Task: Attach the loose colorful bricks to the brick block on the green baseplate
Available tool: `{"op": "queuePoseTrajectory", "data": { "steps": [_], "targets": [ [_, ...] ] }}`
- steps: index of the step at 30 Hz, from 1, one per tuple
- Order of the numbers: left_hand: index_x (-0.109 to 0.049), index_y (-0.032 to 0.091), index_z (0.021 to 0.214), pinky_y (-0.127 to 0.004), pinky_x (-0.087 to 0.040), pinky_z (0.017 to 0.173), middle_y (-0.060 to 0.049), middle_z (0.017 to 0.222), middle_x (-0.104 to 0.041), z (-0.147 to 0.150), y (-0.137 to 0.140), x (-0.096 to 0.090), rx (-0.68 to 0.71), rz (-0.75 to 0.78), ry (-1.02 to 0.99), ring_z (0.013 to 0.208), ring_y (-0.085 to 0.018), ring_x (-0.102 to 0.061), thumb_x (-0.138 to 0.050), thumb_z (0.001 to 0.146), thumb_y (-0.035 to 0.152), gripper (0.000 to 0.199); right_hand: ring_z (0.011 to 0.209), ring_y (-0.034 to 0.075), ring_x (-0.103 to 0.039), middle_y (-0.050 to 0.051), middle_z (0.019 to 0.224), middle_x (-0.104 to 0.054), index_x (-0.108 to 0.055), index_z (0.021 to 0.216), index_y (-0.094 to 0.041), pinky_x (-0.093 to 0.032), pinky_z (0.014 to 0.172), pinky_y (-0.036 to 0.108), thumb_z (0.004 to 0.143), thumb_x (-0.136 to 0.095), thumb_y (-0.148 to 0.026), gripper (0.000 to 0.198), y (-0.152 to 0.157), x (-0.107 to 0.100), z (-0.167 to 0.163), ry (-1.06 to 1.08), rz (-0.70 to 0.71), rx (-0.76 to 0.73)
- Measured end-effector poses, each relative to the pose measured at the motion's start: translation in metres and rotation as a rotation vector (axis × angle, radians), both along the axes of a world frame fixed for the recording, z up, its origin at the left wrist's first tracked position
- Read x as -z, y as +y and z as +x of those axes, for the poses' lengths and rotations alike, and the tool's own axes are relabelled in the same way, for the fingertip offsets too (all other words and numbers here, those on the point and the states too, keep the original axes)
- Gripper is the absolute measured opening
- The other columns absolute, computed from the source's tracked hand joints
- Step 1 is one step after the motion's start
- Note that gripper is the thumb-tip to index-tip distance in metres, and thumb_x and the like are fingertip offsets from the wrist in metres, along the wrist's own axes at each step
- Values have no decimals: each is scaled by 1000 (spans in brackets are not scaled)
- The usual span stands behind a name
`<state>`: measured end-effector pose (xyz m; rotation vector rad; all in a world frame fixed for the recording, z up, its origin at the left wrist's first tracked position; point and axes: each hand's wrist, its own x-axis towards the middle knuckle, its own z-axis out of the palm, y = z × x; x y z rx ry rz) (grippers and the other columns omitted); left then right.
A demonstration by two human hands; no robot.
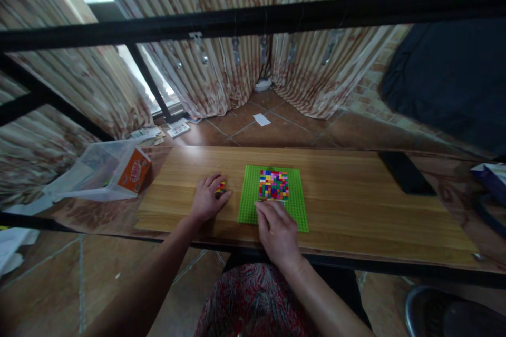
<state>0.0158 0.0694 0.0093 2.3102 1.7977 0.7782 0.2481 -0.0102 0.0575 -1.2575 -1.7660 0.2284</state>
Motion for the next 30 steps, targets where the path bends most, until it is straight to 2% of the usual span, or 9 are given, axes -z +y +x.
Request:
{"op": "queuePoseTrajectory", "data": {
  "steps": [5, 10, 13, 17, 20, 25, 30],
  "targets": [
    [-64, 21, 111, -45, -47, 101, -10, 122, -63, 2, -7, 4, 74, 11, -55, 118, -25, -55, -57, 87, 30, 26, 87, 18, -66, 5, 91, -71, -69, 98, -25, -53, 80, 32, 96, -46, -22, 23, 6, 12, -25, 35, -100, -101],
    [-61, 21, 113, -45, -47, 101, -10, 122, -62, 15, -30, 0, 172, -8, -123, 119, -24, -54, -53, 89, 23, 26, 88, 20, -63, 6, 91, -68, -69, 96, -23, -51, 80, 33, 93, -46, -18, 23, 27, 31, -44, -25, -209, -118],
    [-55, 21, 123, -46, -45, 103, -11, 125, -60, 19, -39, -3, 210, -41, -154, 121, -26, -53, -54, 87, 24, 37, 88, 20, -61, 7, 93, -65, -68, 97, -22, -50, 83, 33, 89, -48, -13, 24, 38, 39, -50, -121, -280, -134],
    [-38, 17, 140, -47, -44, 103, -14, 132, -56, 18, -43, -6, 243, -71, -143, 124, -29, -50, -59, 81, 26, 63, 93, 21, -60, 8, 96, -63, -68, 99, -21, -48, 85, 32, 87, -50, -10, 24, 47, 39, -56, -236, -361, -160],
    [-31, 16, 144, -47, -44, 102, -16, 134, -54, 17, -44, -7, 237, -74, -130, 126, -30, -49, -59, 79, 23, 72, 94, 20, -60, 7, 98, -64, -68, 101, -23, -48, 82, 31, 89, -53, -13, 22, 52, 37, -60, -293, -392, -140],
    [-33, 18, 144, -45, -46, 100, -15, 131, -57, 18, -42, -5, 213, -74, -110, 121, -28, -53, -56, 81, 22, 67, 92, 19, -60, 5, 98, -64, -69, 93, -26, -47, 73, 29, 91, -54, -20, 17, 56, 37, -67, -352, -426, -96],
    [-42, 19, 137, -45, -46, 102, -13, 128, -60, 15, -36, -2, 231, -21, -78, 120, -26, -54, -52, 85, 19, 53, 92, 19, -60, 6, 95, -64, -67, 89, -23, -46, 78, 30, 93, -51, -17, 18, 53, 33, -72, -314, -429, -74]
  ]
}}
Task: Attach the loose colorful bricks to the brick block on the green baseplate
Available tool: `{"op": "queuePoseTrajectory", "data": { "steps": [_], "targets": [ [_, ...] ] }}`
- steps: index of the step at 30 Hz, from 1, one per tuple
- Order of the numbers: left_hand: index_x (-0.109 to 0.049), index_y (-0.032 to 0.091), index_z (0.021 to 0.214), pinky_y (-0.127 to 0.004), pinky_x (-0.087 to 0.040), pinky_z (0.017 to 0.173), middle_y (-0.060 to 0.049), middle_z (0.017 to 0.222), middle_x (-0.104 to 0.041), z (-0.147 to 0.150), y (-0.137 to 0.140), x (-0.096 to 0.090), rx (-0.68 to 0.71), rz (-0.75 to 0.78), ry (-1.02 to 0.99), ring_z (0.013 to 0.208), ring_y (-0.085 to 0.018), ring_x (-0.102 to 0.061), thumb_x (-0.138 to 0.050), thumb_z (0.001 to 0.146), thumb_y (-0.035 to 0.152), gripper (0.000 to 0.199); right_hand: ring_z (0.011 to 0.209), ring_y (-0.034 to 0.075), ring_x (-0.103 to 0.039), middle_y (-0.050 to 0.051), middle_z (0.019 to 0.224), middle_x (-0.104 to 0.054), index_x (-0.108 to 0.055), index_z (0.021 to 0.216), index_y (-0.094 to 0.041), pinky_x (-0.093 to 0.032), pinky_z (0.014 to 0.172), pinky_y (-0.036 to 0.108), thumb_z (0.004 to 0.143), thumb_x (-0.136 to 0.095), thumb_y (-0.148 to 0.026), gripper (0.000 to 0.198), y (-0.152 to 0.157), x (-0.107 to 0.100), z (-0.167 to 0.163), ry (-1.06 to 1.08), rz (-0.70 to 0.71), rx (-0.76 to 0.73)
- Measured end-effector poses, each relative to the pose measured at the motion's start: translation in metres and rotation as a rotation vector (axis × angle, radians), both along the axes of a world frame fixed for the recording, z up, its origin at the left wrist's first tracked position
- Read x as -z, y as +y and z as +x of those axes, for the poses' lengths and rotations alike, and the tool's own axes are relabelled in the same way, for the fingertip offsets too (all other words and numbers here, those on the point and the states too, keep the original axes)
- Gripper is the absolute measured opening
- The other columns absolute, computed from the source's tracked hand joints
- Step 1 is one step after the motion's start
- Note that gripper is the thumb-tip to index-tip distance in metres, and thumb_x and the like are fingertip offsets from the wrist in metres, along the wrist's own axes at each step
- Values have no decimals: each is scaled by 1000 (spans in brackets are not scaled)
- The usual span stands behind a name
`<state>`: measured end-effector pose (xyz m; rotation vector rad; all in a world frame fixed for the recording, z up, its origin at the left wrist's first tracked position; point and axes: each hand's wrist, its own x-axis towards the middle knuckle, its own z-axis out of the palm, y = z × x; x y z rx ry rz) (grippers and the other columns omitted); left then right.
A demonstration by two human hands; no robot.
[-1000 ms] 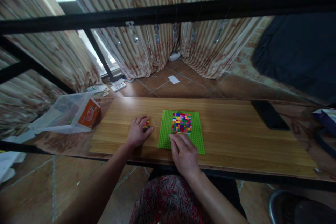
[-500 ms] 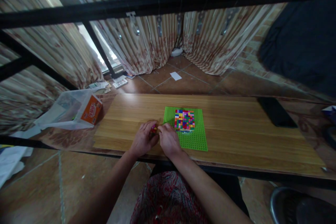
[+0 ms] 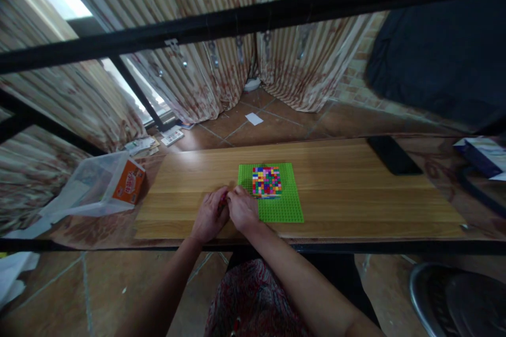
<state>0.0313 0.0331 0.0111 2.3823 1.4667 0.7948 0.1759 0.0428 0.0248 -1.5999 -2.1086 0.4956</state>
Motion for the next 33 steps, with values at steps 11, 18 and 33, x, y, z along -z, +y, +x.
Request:
{"op": "queuePoseTrajectory", "data": {
  "steps": [11, 18, 33],
  "targets": [
    [-61, 20, 112, -41, -50, 97, -9, 118, -65, -2, 4, -2, -29, 70, 49, 114, -23, -58, -52, 90, 24, 25, 75, 17, -67, 3, 85, -73, -68, 88, -22, -48, 71, 26, 90, -53, -20, 16, -59, -13, 84, 406, 66, 212],
    [-62, 20, 112, -43, -50, 96, -9, 118, -65, -2, 4, -6, -13, 78, 40, 113, -24, -59, -51, 89, 24, 25, 82, 19, -68, 6, 89, -73, -69, 89, -21, -47, 75, 28, 91, -51, -22, 18, -41, -31, 129, 173, 107, 298],
    [-61, 19, 111, -42, -48, 98, -9, 116, -66, -1, 4, 0, -26, 80, 44, 113, -23, -58, -52, 90, 25, 23, 85, 20, -64, 10, 97, -68, -66, 99, -16, -42, 70, 29, 96, -37, -14, 29, -10, -62, 120, -415, -79, 85]
  ]
}}
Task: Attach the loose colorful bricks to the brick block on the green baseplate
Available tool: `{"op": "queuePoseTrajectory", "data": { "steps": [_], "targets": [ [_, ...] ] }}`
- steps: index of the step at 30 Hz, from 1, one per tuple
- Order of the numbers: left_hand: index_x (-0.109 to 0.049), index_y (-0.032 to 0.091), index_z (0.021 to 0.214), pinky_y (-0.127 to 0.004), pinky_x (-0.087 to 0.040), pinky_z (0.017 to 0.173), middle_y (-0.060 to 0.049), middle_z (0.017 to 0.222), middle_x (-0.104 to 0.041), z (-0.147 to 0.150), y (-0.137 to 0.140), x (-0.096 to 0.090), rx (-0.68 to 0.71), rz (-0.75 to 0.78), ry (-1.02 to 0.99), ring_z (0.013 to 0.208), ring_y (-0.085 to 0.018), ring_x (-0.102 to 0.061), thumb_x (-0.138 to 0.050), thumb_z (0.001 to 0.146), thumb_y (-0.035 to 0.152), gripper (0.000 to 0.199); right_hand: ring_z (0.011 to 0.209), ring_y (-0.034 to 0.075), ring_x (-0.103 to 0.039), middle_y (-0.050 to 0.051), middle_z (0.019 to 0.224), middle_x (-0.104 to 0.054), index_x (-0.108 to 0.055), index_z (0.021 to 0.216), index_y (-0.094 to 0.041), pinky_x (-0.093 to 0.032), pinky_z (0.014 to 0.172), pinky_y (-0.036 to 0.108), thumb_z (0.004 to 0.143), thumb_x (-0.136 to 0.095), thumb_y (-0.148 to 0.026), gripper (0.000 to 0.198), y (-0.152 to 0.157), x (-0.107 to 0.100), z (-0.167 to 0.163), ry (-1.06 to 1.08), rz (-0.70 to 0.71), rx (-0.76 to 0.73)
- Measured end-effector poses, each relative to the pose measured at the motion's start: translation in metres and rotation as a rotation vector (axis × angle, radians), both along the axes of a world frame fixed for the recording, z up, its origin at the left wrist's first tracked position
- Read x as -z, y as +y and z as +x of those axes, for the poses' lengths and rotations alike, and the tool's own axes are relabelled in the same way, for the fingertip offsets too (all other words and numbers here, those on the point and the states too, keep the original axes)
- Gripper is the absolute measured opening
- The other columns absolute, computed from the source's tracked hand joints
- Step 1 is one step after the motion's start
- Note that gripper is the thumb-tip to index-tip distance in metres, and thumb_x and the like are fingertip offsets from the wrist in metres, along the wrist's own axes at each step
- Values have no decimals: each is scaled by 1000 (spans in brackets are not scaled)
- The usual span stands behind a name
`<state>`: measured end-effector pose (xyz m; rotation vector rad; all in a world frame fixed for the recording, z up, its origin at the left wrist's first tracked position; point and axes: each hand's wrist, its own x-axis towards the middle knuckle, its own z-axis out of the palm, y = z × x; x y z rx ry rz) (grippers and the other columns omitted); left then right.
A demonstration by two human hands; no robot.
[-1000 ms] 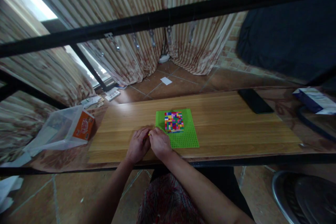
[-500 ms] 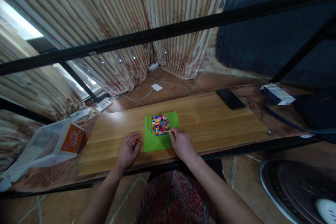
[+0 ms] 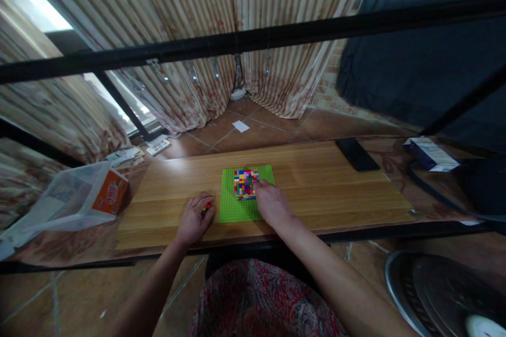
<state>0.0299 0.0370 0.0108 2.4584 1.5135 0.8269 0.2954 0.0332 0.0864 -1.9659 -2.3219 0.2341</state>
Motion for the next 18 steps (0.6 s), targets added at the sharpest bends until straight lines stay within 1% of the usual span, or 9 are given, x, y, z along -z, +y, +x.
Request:
{"op": "queuePoseTrajectory", "data": {
  "steps": [5, 8, 14, 18],
  "targets": [
    [-61, 20, 111, -41, -48, 99, -8, 116, -65, 0, 0, 1, -4, -12, -5, 113, -23, -57, -51, 90, 26, 24, 81, 19, -63, 8, 96, -67, -65, 98, -18, -41, 67, 28, 99, -36, -20, 29, 3, 4, 1, -6, 29, 15],
    [-61, 21, 111, -42, -48, 100, -8, 117, -65, 0, 0, 1, -2, -25, -12, 113, -23, -57, -52, 90, 27, 24, 80, 18, -63, 8, 96, -66, -65, 97, -18, -40, 66, 27, 99, -37, -21, 28, 3, 8, 1, 12, 59, 24],
    [-62, 20, 111, -44, -47, 101, -9, 117, -64, 2, -1, -1, -6, -38, -34, 113, -24, -56, -51, 90, 26, 25, 82, 17, -61, 7, 92, -66, -66, 92, -18, -43, 72, 26, 98, -38, -16, 28, 2, 16, 1, 127, 154, -32],
    [-62, 20, 111, -44, -48, 101, -9, 118, -64, 3, -1, 0, -6, -36, -41, 114, -24, -55, -51, 90, 26, 25, 80, 17, -61, 7, 90, -66, -66, 90, -18, -44, 74, 27, 97, -40, -16, 27, -1, 22, 3, 222, 214, -21]
  ]
}}
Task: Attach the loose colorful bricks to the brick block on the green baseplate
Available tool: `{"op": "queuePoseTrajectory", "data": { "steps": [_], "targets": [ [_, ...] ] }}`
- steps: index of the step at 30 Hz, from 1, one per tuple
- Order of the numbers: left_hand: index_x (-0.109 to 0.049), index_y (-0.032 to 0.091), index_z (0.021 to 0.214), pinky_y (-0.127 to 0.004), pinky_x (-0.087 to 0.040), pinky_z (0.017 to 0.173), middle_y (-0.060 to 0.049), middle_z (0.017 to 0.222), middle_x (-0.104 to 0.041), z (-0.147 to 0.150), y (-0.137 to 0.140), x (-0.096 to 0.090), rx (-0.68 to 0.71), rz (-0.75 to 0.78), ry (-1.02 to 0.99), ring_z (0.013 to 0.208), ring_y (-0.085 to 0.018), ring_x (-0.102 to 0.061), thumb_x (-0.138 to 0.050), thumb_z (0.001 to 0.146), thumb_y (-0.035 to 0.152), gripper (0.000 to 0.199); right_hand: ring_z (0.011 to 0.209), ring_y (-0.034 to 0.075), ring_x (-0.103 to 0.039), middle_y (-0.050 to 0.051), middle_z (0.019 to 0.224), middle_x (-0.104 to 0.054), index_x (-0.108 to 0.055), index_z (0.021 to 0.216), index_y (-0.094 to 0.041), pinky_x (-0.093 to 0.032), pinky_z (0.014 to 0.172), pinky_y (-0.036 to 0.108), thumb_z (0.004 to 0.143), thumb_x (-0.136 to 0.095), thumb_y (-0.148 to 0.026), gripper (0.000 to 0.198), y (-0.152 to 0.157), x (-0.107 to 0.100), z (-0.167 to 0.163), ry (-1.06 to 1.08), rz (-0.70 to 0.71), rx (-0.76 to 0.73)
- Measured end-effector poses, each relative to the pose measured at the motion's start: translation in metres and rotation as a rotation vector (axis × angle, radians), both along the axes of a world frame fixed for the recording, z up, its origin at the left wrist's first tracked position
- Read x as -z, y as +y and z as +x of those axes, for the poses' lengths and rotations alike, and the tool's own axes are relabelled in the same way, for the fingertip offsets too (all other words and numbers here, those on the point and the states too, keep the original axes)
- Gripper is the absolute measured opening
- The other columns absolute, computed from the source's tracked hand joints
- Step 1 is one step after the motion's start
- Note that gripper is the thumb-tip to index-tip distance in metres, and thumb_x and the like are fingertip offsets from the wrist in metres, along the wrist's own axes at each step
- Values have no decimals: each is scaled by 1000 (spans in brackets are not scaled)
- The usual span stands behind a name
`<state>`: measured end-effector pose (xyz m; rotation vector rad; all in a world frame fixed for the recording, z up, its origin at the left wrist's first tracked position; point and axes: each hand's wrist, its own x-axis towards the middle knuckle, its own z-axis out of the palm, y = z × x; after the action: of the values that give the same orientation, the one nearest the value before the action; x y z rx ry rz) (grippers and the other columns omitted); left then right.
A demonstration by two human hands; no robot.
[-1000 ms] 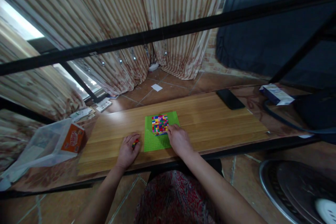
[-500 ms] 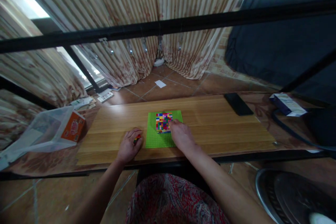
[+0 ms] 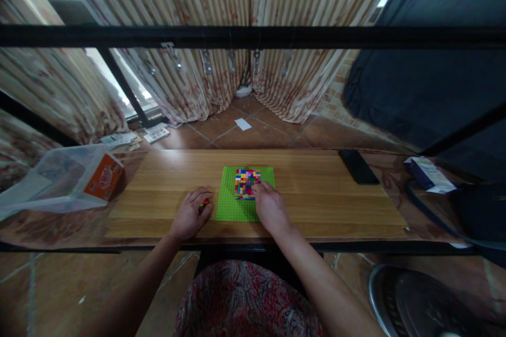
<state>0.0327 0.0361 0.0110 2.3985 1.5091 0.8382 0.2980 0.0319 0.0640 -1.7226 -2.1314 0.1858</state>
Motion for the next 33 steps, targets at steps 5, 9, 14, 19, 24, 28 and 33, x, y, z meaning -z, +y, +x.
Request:
{"op": "queuePoseTrajectory", "data": {
  "steps": [5, 9, 14, 19, 24, 28, 33],
  "targets": [
    [-63, 21, 111, -44, -49, 99, -9, 118, -65, 0, 1, 3, 0, 11, -3, 112, -24, -56, -52, 89, 25, 25, 80, 18, -62, 7, 88, -67, -67, 87, -19, -45, 75, 28, 96, -43, -19, 25, -2, 4, 2, 93, 30, 10],
    [-63, 20, 111, -43, -49, 99, -9, 117, -65, 0, 1, 3, -3, 20, 2, 112, -24, -57, -52, 89, 24, 25, 82, 18, -62, 6, 87, -68, -68, 86, -19, -46, 77, 27, 94, -45, -20, 24, -3, 4, 2, 132, 33, 35],
    [-63, 19, 111, -42, -48, 99, -9, 117, -65, 1, 0, 1, -6, 16, 8, 113, -24, -56, -52, 89, 25, 25, 82, 18, -64, 7, 88, -70, -68, 85, -20, -47, 78, 28, 93, -46, -21, 24, -4, 6, 1, 162, 23, 62],
    [-63, 19, 110, -42, -48, 99, -9, 116, -65, 3, -1, 0, -2, 24, 3, 113, -24, -56, -51, 90, 24, 25, 84, 19, -67, 8, 92, -73, -69, 90, -20, -49, 79, 30, 92, -46, -23, 24, -5, 8, -3, 234, 50, 105],
    [-63, 19, 111, -44, -49, 98, -10, 116, -65, 3, -1, -1, -5, 22, -10, 113, -25, -57, -52, 88, 23, 26, 79, 20, -68, 7, 88, -74, -69, 87, -20, -51, 75, 31, 91, -47, -28, 24, -8, 12, -3, 359, 95, 152],
    [-64, 19, 110, -44, -49, 99, -10, 117, -65, 3, -1, -1, -3, 10, -10, 113, -24, -57, -51, 88, 23, 26, 77, 20, -67, 7, 86, -73, -70, 84, -20, -51, 75, 31, 91, -49, -30, 23, -10, 14, -1, 419, 123, 141],
    [-64, 20, 111, -44, -49, 98, -9, 116, -66, 3, -2, -1, -12, 20, -10, 113, -24, -57, -53, 87, 23, 26, 81, 19, -65, 7, 87, -70, -71, 88, -19, -51, 75, 31, 92, -49, -31, 26, -12, 12, 1, 418, 164, 113]
  ]
}}
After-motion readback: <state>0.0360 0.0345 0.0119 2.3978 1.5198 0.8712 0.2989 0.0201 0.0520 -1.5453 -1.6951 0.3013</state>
